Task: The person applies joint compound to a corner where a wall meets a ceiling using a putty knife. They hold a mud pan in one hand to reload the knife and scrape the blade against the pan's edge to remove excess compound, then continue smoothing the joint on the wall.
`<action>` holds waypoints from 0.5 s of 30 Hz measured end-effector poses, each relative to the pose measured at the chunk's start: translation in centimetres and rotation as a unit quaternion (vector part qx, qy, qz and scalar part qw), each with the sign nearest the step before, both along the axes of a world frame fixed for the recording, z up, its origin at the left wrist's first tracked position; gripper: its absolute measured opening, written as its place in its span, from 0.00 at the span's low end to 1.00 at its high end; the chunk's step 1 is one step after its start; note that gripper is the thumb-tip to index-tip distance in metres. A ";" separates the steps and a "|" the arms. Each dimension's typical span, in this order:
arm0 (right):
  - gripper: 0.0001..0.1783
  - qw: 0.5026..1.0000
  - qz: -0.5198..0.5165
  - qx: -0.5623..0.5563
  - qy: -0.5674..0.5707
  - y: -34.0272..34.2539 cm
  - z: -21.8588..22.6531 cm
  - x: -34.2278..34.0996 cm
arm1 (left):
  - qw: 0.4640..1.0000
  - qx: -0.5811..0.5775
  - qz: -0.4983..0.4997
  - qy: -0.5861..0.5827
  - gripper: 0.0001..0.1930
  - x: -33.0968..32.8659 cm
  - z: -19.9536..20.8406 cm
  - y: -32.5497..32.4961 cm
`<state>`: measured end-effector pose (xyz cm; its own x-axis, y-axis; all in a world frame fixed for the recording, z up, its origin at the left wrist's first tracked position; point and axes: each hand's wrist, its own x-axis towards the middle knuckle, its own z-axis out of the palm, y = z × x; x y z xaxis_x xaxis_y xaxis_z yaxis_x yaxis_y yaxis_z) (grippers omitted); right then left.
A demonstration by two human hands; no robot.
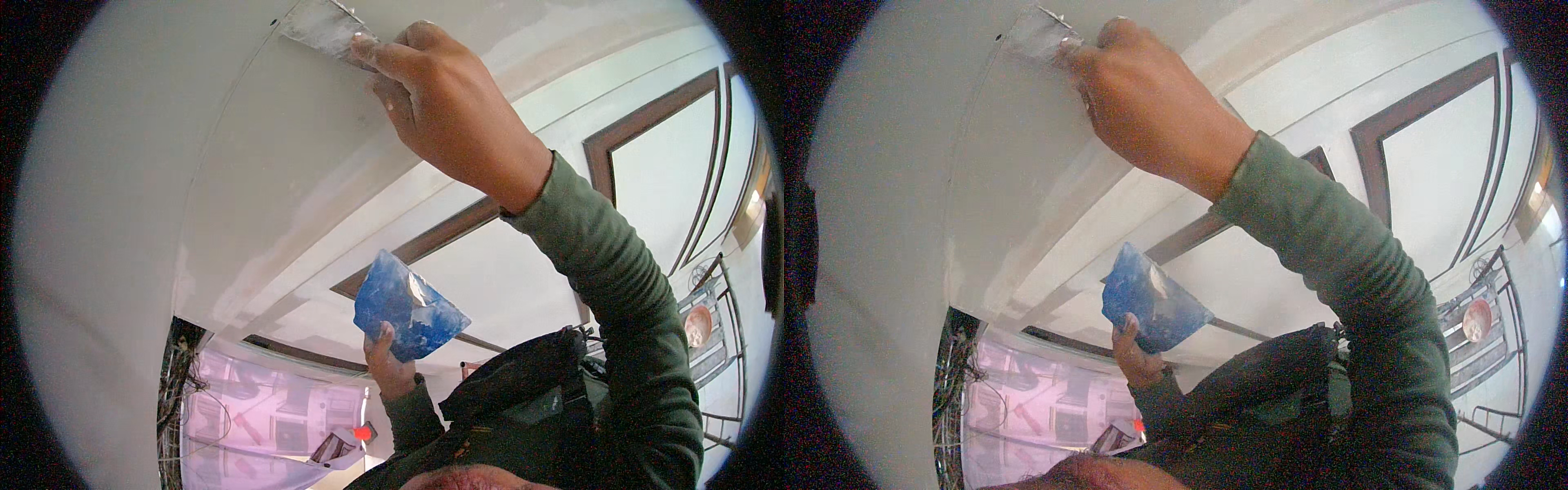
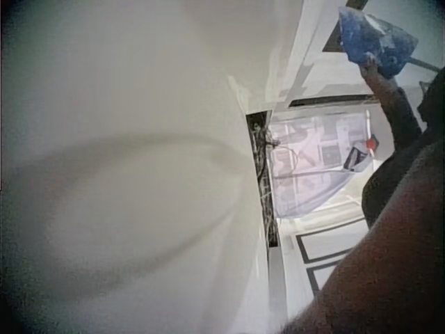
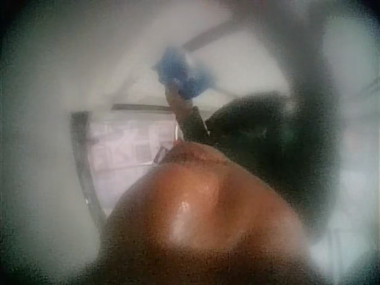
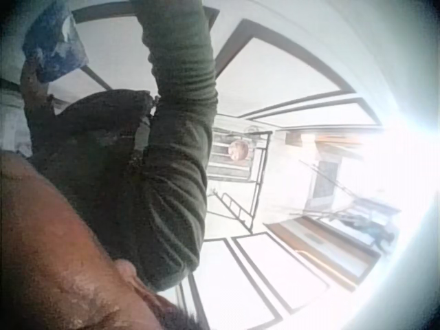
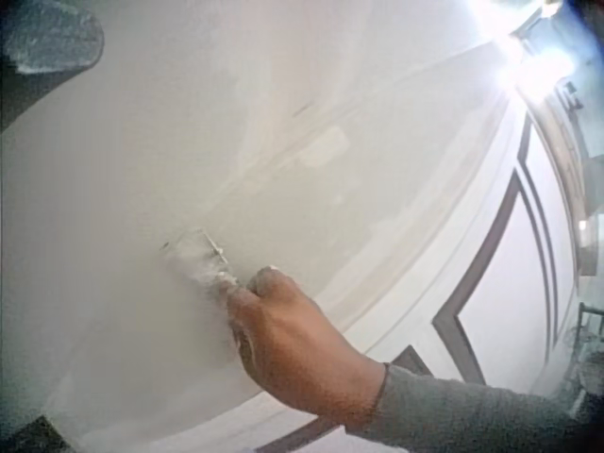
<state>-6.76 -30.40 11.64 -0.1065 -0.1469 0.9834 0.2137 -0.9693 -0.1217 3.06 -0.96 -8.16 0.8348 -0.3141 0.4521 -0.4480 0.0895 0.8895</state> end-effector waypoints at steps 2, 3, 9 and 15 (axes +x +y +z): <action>0.14 1.000 0.010 0.002 -0.001 0.0 0.1 0.3 | 0.995 -0.066 -0.034 0.072 0.21 -1.1 1.6 -1.1; 0.14 1.000 0.007 0.004 -0.003 0.1 0.2 0.4 | 0.991 -0.081 -0.041 0.101 0.22 -1.8 2.4 -1.6; 0.13 0.999 -0.036 -0.001 0.001 0.2 0.5 0.8 | 0.991 -0.076 -0.048 0.100 0.22 -1.4 2.0 -1.6; 0.12 0.995 -0.097 -0.005 -0.006 1.1 1.1 1.6 | 0.999 -0.030 -0.011 -0.015 0.16 0.3 0.7 -0.7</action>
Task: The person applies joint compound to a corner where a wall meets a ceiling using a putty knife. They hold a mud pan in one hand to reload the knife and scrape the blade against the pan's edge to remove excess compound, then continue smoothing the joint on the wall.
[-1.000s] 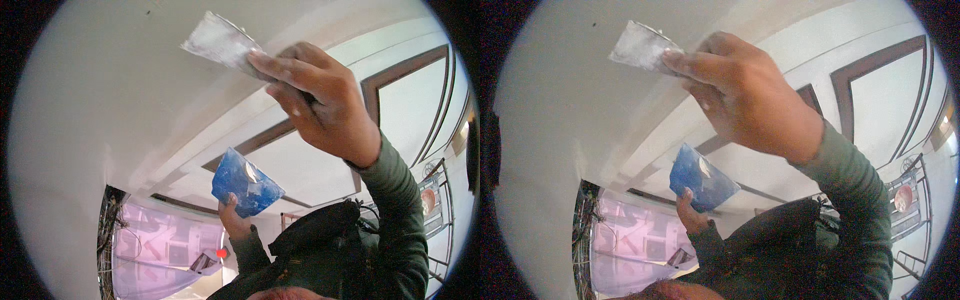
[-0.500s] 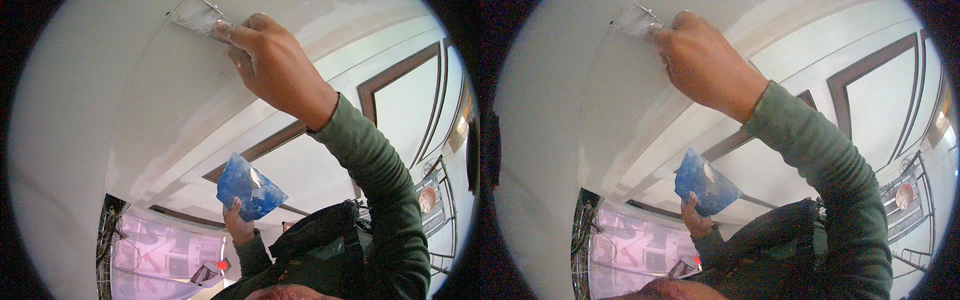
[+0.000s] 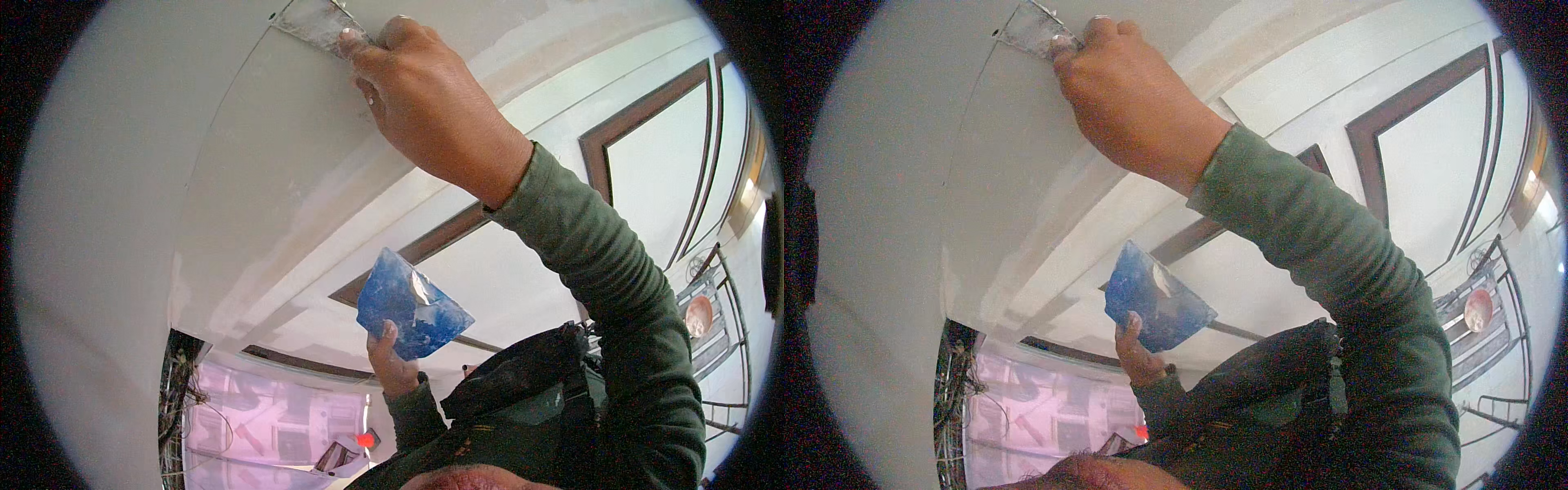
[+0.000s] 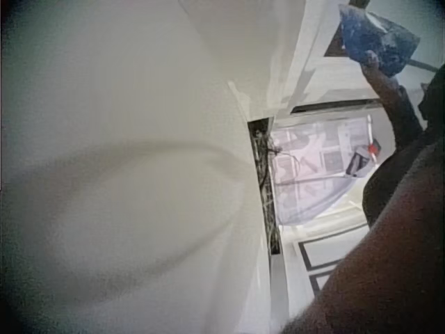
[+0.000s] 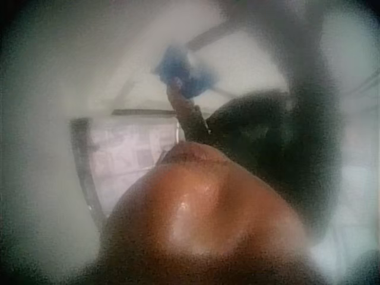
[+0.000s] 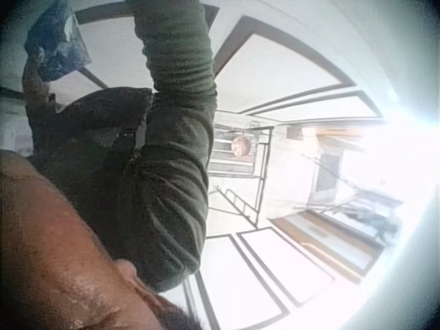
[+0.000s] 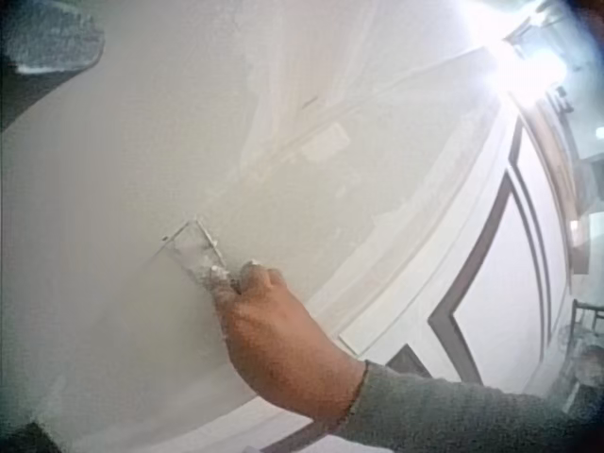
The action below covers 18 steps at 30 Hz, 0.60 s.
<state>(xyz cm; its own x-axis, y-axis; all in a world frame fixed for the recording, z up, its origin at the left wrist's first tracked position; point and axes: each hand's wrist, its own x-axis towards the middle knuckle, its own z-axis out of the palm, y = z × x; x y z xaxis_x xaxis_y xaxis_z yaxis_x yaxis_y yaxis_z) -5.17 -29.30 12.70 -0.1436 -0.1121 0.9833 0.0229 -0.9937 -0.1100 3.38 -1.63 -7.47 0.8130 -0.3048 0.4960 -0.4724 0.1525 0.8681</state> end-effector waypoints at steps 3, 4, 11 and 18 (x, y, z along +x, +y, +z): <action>0.10 0.999 -0.037 -0.011 0.026 0.1 0.1 -0.5 | 0.999 0.045 0.026 0.014 0.15 0.1 0.0 -0.3; 0.08 0.998 -0.051 -0.024 0.035 0.4 0.2 -0.9 | 0.994 0.063 0.051 0.070 0.16 -0.3 0.5 -0.5; 0.04 0.993 0.042 0.014 0.114 2.5 -0.1 -4.2 | 0.982 -0.063 -0.001 0.178 0.21 -1.2 1.8 -1.5; 0.18 0.998 0.026 0.023 0.058 1.0 -1.0 -1.1 | 0.984 -0.024 0.020 0.173 0.24 -0.9 1.3 -1.4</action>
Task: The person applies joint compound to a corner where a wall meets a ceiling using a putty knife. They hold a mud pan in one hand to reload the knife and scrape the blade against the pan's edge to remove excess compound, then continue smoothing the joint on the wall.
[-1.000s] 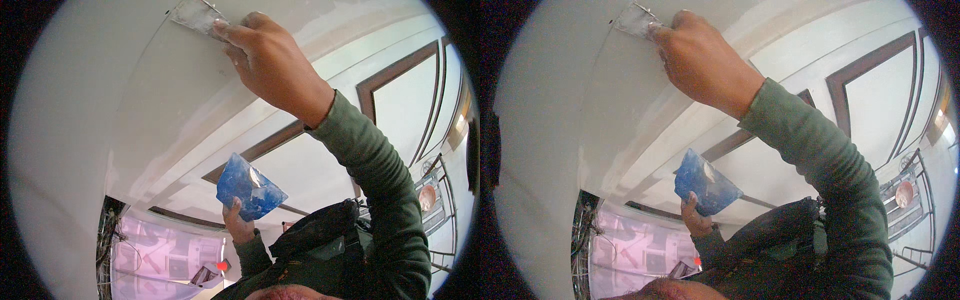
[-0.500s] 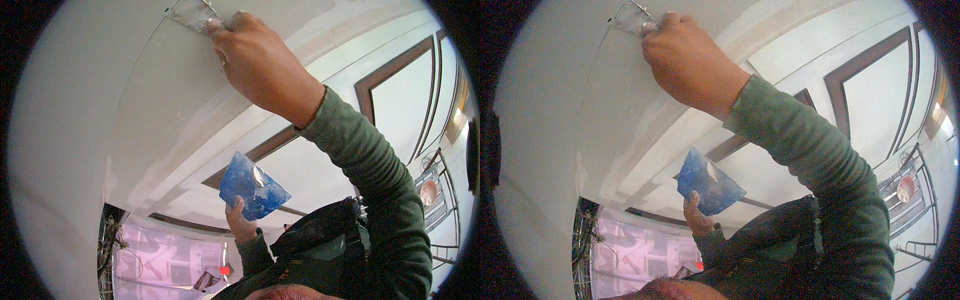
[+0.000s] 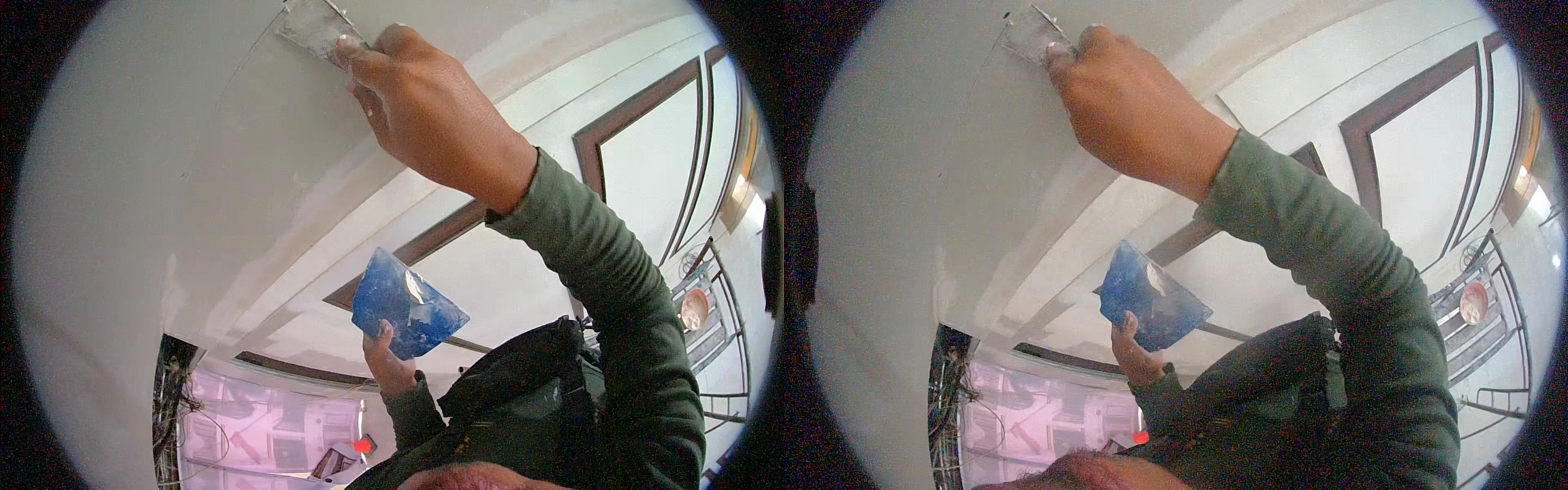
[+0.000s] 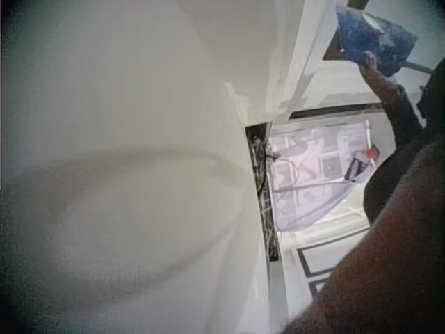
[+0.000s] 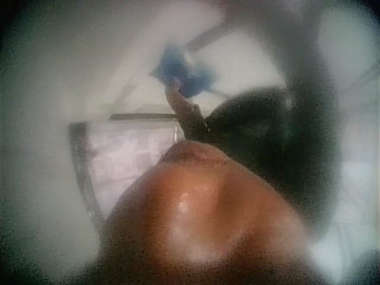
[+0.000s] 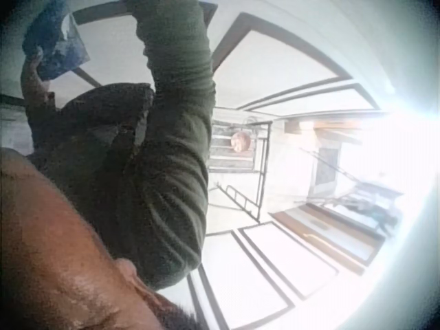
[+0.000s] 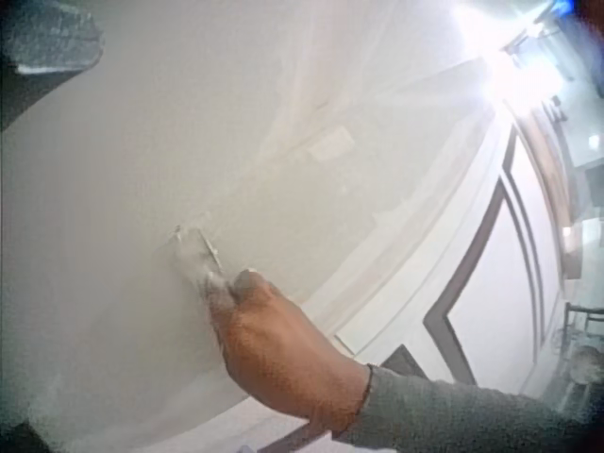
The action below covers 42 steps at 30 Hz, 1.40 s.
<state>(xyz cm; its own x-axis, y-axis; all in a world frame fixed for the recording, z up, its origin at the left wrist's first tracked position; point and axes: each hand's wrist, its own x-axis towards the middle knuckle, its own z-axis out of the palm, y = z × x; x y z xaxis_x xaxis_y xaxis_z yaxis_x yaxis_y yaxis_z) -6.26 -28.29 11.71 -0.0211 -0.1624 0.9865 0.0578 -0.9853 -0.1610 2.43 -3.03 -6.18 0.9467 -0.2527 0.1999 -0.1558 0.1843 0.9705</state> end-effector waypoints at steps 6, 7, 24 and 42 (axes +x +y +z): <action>0.18 0.999 -0.014 -0.015 -0.031 -0.5 0.4 0.9 | 1.000 0.000 0.003 0.025 0.22 0.1 -0.1 0.0; 0.20 0.999 -0.043 -0.010 -0.027 -0.2 0.5 1.0 | 0.999 0.022 0.039 0.031 0.22 0.1 0.0 0.0; 0.05 0.999 0.005 -0.034 0.022 2.9 0.2 -2.1 | 0.997 -0.070 -0.032 0.019 0.24 0.8 -0.5 0.4; 0.22 0.993 -0.074 -0.063 0.065 2.2 0.4 -0.5 | 0.987 -0.134 -0.089 -0.025 0.23 0.3 -1.1 0.4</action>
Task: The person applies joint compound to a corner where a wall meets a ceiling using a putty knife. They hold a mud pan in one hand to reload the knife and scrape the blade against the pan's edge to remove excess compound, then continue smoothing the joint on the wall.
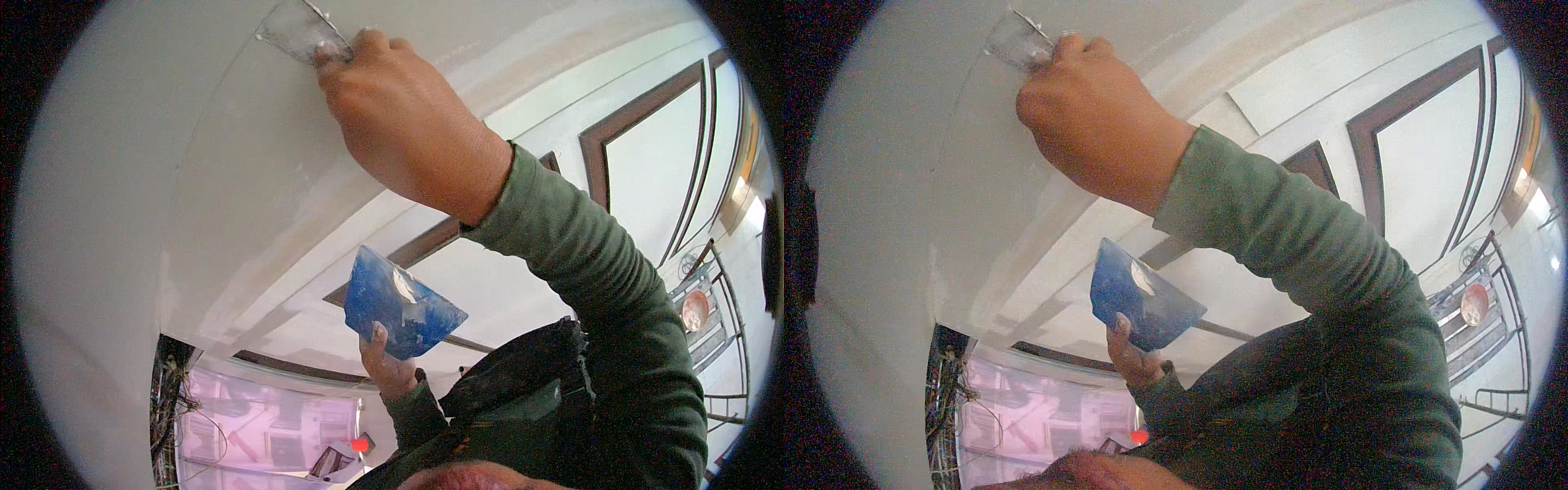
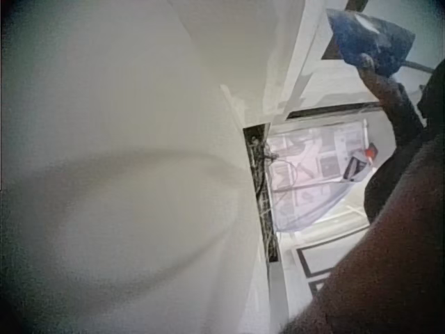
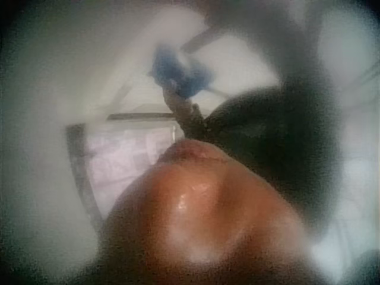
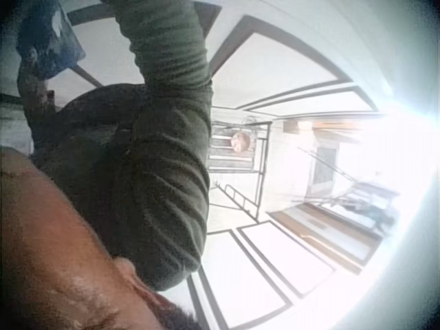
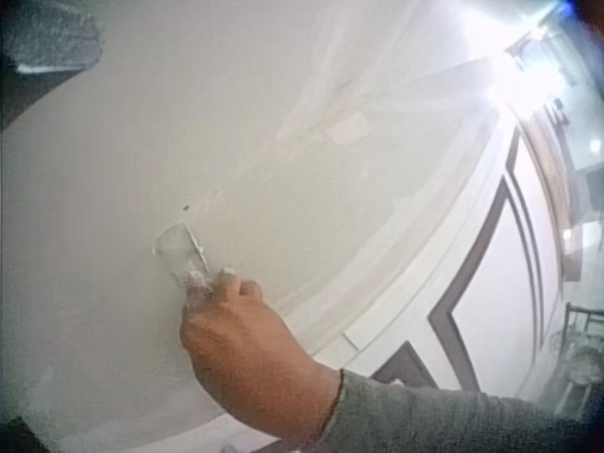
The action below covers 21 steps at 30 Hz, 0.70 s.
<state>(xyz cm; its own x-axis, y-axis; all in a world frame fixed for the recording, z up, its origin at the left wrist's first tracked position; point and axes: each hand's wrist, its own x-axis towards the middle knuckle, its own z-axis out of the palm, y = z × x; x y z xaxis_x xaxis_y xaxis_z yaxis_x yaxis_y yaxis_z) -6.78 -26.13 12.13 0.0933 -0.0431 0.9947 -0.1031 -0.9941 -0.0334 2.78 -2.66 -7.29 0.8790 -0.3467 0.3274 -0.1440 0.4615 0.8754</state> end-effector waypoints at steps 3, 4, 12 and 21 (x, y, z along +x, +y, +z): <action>0.22 1.000 -0.005 0.013 0.025 0.4 -1.5 -1.2 | 0.999 -0.012 0.033 -0.005 0.26 -0.2 0.1 -0.6; 0.21 0.999 -0.002 0.014 0.034 0.3 -2.4 -1.5 | 0.998 -0.030 0.056 0.003 0.28 -0.4 0.3 -1.0; 0.22 0.915 0.366 0.166 0.044 -1.6 -9.9 -5.6 | 0.993 -0.115 -0.025 -0.023 0.31 -1.6 4.2 -3.2; 0.18 0.920 0.296 0.113 0.229 -2.9 -12.3 -9.3 | 0.990 -0.046 0.065 -0.113 0.29 -1.7 5.7 -3.7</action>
